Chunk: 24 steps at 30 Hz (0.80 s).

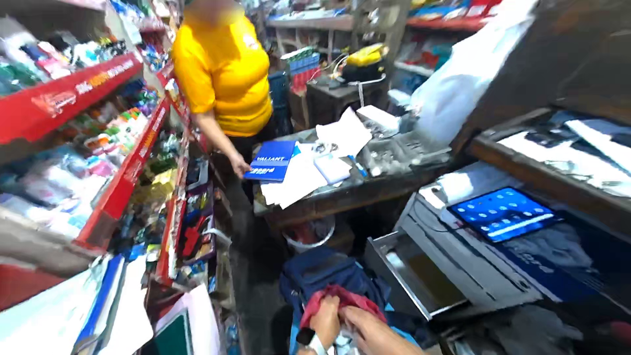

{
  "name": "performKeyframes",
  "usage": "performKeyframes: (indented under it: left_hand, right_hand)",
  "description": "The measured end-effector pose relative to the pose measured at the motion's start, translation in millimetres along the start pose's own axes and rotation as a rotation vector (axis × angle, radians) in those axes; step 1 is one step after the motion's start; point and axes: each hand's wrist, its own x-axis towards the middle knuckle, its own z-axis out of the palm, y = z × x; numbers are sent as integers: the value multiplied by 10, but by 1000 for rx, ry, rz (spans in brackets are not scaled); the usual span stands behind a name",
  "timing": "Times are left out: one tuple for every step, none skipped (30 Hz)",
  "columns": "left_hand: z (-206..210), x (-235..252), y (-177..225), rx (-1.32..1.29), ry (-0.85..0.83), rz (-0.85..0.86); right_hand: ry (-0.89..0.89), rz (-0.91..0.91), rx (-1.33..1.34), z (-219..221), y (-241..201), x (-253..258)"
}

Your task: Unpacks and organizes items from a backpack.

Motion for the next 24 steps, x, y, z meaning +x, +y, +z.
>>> performKeyframes:
  left_hand:
    - [4, -13, 14, 6, -6, -5]
    - [6, -18, 27, 17, -13, -14]
    - [16, -12, 31, 23, -17, -26]
    - [26, -1, 33, 29, -27, -33]
    - [29, 13, 39, 37, -51, -38]
    - [35, 24, 40, 42, -68, -38]
    - [51, 29, 26, 44, -72, -33]
    - [76, 43, -7, 43, -70, -26]
    - [97, 60, -43, 42, -73, -26]
    - [121, 70, -83, 39, -70, -28]
    - [137, 72, -109, 36, -69, -27]
    - [157, 79, -121, 34, -62, -21]
    - [169, 90, -113, 38, -60, -18]
    - [179, 104, -95, 49, -62, -19]
    - [176, 108, -76, 58, -69, -24]
    - [159, 103, -63, 63, -79, -33]
    - [146, 92, -58, 63, -87, -40]
    - [145, 90, -61, 58, -89, -39]
    - [144, 100, -60, 51, -94, -37]
    - [144, 110, -55, 46, -102, -34]
    - [144, 116, -49, 41, -113, -32]
    - [145, 122, -48, 37, -122, -28]
    - [155, 123, -56, 29, -121, -25]
    - [165, 119, -64, 21, -117, -25]
  right_hand:
    - [89, -29, 11, 12, 26, -5]
    - [173, -39, -15, 35, 59, 2]
    - [230, -28, -81, 66, 103, 22]
    - [218, 25, -150, 76, 134, 37]
    - [162, 101, -206, 75, 160, 49]
    - [126, 158, -254, 93, 186, 63]
    - [110, 186, -299, 121, 196, 75]
    - [108, 182, -348, 152, 199, 86]
    - [108, 147, -398, 186, 208, 97]
    - [114, 85, -440, 235, 224, 105]
    - [126, 3, -464, 295, 261, 111]
    - [138, -70, -474, 346, 312, 113]
    - [125, -90, -481, 356, 334, 112]
    - [96, -58, -492, 339, 332, 109]
    - [56, 10, -511, 311, 309, 115]
    - [37, 80, -541, 299, 281, 135]
    - [41, 138, -570, 313, 260, 155]
    - [56, 184, -604, 339, 242, 172]
    - [58, 236, -626, 360, 222, 189]
    - [52, 290, -633, 375, 204, 203]
    - [36, 346, -628, 384, 189, 219]
    - [20, 391, -623, 381, 178, 236]
    - [-1, 426, -620, 372, 170, 256]
    - [-32, 458, -608, 348, 150, 278]
